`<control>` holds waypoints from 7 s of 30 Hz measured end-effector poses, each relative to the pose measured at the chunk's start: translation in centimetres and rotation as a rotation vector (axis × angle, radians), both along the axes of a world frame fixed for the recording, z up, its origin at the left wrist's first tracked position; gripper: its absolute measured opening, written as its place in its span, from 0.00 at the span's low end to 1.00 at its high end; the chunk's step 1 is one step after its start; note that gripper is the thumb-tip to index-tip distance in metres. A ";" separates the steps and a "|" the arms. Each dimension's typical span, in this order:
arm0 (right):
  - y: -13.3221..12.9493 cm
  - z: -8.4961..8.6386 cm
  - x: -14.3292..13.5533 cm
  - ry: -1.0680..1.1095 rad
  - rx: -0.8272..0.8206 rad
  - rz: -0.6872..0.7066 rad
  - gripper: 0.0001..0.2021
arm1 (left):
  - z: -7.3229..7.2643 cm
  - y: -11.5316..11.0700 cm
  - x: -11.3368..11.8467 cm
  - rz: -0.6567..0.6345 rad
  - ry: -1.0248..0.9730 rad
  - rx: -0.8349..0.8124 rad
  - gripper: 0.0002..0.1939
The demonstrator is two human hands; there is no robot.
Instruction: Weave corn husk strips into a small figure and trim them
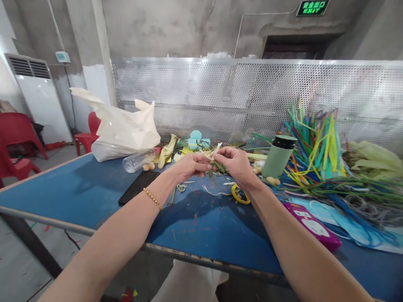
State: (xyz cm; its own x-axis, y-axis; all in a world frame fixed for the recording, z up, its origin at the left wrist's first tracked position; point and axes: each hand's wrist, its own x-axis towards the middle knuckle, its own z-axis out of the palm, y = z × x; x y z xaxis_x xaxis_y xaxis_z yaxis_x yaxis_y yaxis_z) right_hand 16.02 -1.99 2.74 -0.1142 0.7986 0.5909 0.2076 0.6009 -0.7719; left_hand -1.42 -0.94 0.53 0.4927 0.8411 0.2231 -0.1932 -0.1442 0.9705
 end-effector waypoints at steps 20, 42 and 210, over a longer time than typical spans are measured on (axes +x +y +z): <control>0.5 -0.2 0.0 0.071 0.026 -0.025 0.17 | 0.3 -0.4 0.4 0.031 -0.069 -0.097 0.06; 0.8 -0.5 0.0 0.058 0.047 -0.008 0.17 | -0.5 -0.1 1.2 0.145 -0.060 -0.050 0.11; 1.3 -1.3 1.1 -0.283 -0.151 0.007 0.11 | -1.4 -0.1 2.2 0.242 -0.017 -0.029 0.02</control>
State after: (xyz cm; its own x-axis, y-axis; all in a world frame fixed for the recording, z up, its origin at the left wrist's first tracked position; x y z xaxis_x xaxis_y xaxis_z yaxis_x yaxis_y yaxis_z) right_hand 17.13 -0.70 1.42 -0.2629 0.8734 0.4100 0.4226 0.4862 -0.7648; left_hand 0.79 -1.08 -0.91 0.2721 0.9404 0.2039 -0.1727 -0.1607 0.9718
